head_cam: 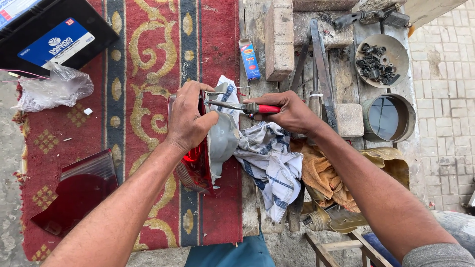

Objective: Repairing a vehicle tail light assembly by adjusting internal components with pliers and fitting the red plastic lens.

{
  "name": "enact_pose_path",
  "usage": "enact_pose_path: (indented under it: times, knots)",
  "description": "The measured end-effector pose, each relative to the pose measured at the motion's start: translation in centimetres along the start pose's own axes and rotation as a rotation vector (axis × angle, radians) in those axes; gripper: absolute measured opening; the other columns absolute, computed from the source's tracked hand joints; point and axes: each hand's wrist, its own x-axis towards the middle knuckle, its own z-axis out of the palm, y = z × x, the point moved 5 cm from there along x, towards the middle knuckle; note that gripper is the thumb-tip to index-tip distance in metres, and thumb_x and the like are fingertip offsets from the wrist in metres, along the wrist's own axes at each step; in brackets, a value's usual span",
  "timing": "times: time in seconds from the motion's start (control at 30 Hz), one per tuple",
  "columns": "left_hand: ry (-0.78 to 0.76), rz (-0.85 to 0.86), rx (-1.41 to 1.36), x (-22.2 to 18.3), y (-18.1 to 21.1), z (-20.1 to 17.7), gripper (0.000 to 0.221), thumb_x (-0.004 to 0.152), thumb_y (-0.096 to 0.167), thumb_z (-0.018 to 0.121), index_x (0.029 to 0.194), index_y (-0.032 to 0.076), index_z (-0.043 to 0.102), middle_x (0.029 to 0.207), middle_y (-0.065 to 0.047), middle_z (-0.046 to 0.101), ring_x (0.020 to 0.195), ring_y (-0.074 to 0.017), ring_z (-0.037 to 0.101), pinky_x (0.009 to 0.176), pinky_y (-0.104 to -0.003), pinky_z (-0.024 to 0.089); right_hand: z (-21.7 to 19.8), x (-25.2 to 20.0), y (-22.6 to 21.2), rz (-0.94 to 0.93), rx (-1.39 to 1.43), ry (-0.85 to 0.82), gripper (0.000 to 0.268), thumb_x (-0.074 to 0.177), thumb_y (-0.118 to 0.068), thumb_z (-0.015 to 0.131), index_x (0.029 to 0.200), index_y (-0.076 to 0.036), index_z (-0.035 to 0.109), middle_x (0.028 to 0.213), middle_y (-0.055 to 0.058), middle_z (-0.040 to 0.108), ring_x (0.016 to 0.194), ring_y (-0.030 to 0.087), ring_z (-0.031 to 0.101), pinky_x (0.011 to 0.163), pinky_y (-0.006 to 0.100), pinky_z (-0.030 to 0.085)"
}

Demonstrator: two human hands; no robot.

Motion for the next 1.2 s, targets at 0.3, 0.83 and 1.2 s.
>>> enact_pose_path:
  times: [0.3,0.83,1.2]
  knots:
    - [-0.011,0.03,-0.019,-0.1,-0.2,0.1,0.05,0.06,0.019,0.062,0.11,0.014,0.062,0.096,-0.012,0.054,0.096,-0.037,0.056,0.094,-0.05,0.043,0.2,0.2,-1.0,-0.023,-0.014,-0.018,0.045,0.079,0.001,0.085,0.12,-0.015,0.076,0.093,0.011,0.075,0.084,0.014,0.063,0.073,0.031,0.053]
    - [0.01,0.064,0.051,0.5,-0.5,1.1,0.049,0.06,0.02,0.063,0.109,0.015,0.065,0.099,-0.011,0.059,0.101,-0.0376,0.058,0.096,-0.052,0.045,-0.7,-0.5,-2.0,0.043,-0.015,-0.02,0.049,0.078,0.009,0.081,0.121,-0.013,0.074,0.105,0.014,0.077,0.092,0.016,0.067,0.078,0.028,0.056]
    - [0.006,0.08,0.063,0.1,0.3,0.8,0.047,0.06,0.019,0.06,0.107,0.012,0.064,0.095,-0.013,0.059,0.104,-0.039,0.059,0.104,-0.051,0.041,-1.0,-1.4,-1.1,0.143,-0.006,0.0,0.047,0.078,0.005,0.081,0.121,-0.012,0.074,0.11,0.021,0.076,0.075,0.019,0.07,0.065,0.025,0.06]
